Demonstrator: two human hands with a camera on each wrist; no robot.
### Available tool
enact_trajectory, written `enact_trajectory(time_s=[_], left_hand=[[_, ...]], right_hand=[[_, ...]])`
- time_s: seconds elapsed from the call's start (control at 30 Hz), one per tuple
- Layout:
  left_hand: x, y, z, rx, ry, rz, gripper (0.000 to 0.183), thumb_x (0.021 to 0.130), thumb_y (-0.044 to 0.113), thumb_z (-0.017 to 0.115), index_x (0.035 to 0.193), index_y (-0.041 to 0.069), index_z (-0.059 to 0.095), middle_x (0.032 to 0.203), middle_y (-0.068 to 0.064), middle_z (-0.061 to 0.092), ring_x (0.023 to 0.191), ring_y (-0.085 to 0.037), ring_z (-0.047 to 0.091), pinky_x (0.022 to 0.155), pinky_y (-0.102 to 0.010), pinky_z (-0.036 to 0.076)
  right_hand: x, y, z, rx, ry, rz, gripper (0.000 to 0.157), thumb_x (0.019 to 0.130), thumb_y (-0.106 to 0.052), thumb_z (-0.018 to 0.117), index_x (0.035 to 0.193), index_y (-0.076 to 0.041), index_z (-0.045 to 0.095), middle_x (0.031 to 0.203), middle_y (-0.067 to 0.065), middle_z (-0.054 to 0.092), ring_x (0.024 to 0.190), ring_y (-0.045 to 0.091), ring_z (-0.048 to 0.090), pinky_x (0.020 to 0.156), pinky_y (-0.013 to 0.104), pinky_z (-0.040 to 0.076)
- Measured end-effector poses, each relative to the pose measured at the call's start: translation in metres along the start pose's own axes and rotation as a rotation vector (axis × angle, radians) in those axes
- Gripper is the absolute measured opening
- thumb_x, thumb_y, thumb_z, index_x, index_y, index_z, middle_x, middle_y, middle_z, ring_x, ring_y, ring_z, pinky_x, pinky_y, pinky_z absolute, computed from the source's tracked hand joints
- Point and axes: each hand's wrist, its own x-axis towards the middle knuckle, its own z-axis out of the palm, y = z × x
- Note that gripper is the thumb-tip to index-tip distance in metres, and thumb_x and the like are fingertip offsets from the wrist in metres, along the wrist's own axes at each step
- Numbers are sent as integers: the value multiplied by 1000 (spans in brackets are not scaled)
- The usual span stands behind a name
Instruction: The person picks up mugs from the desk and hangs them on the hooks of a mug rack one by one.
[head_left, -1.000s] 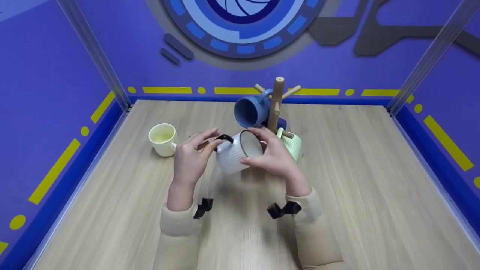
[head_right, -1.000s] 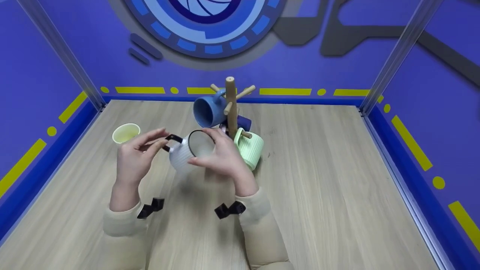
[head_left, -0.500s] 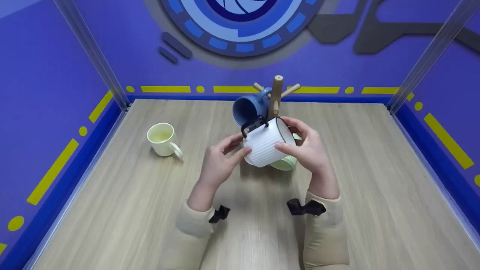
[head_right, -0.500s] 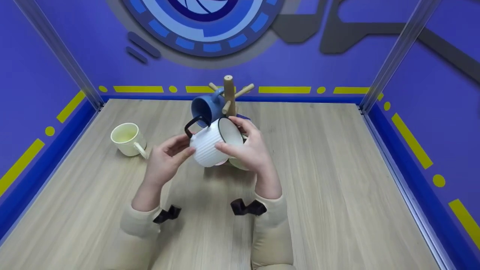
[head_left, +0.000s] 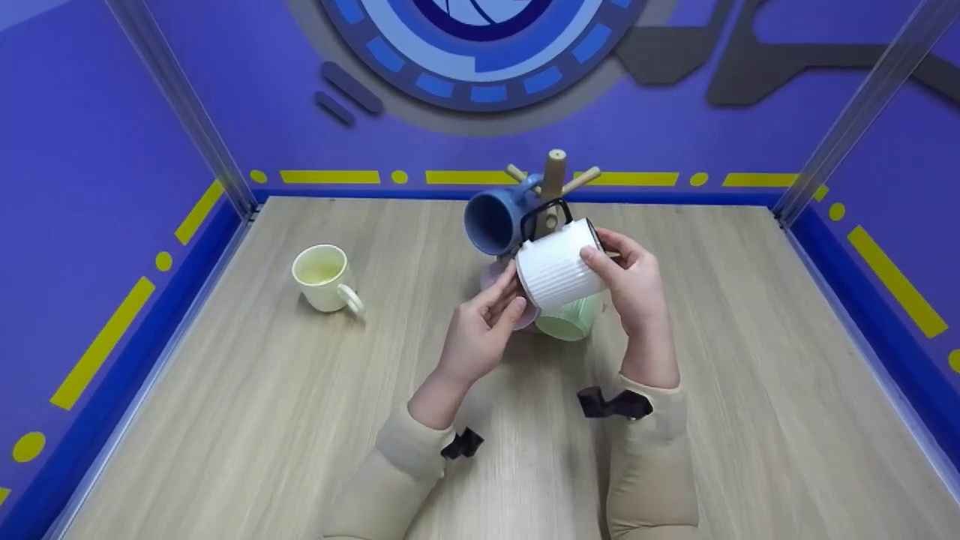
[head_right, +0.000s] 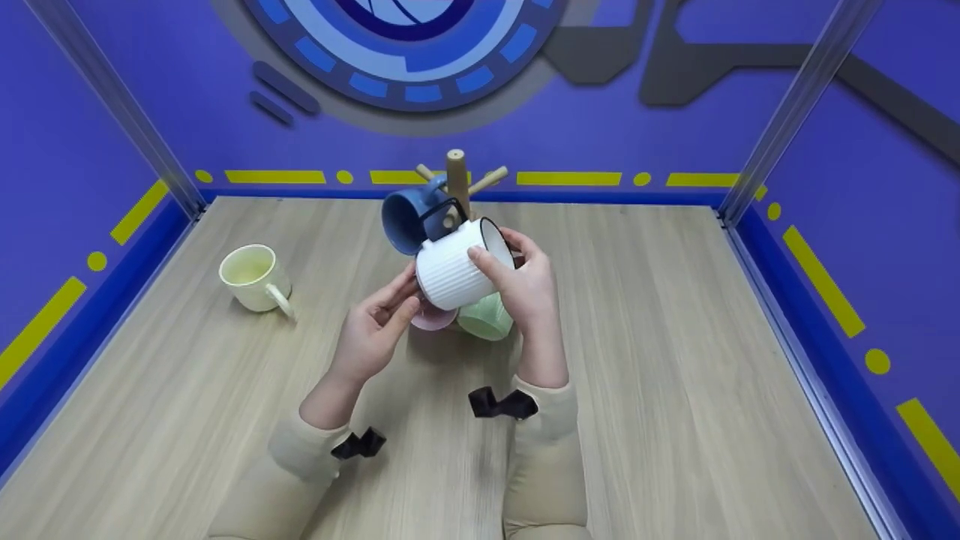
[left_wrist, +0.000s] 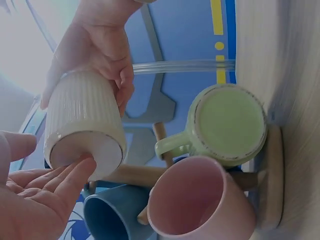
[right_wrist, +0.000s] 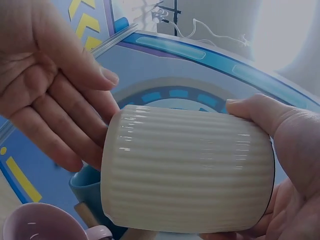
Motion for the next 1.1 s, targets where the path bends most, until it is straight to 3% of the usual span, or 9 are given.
enact_trajectory(time_s=[0.33,0.5,0.73,1.1], left_hand=[[2,-10,1,-50,-32,-65,52,104,1,55,151,-14,36,157,-29,41,143,-39,47,112,-31,46],[3,-13,1,-59,-29,-91,53,103,-1,55,151,-15,35,157,-29,40,144,-39,46,113,-32,45],[5,-16,0,-72,-24,-91,54,104,-1,53,152,-15,33,158,-29,38,145,-40,44,115,-33,43],[6,-21,0,-61,-38,-99,56,105,2,53,154,-14,29,158,-31,38,145,-42,45,116,-38,43]], right_hand=[[12,11,5,-38,28,86,59,99,-32,63,145,3,53,141,22,56,115,22,55,95,25,49],[15,15,8,-18,21,89,58,100,-31,63,144,5,53,141,23,57,114,22,57,90,21,50],[19,18,12,-22,35,93,60,99,-36,63,143,4,54,140,23,58,109,20,59,87,22,51],[19,20,12,-40,-3,98,66,100,-36,62,150,5,47,147,23,54,123,27,56,102,35,50]])
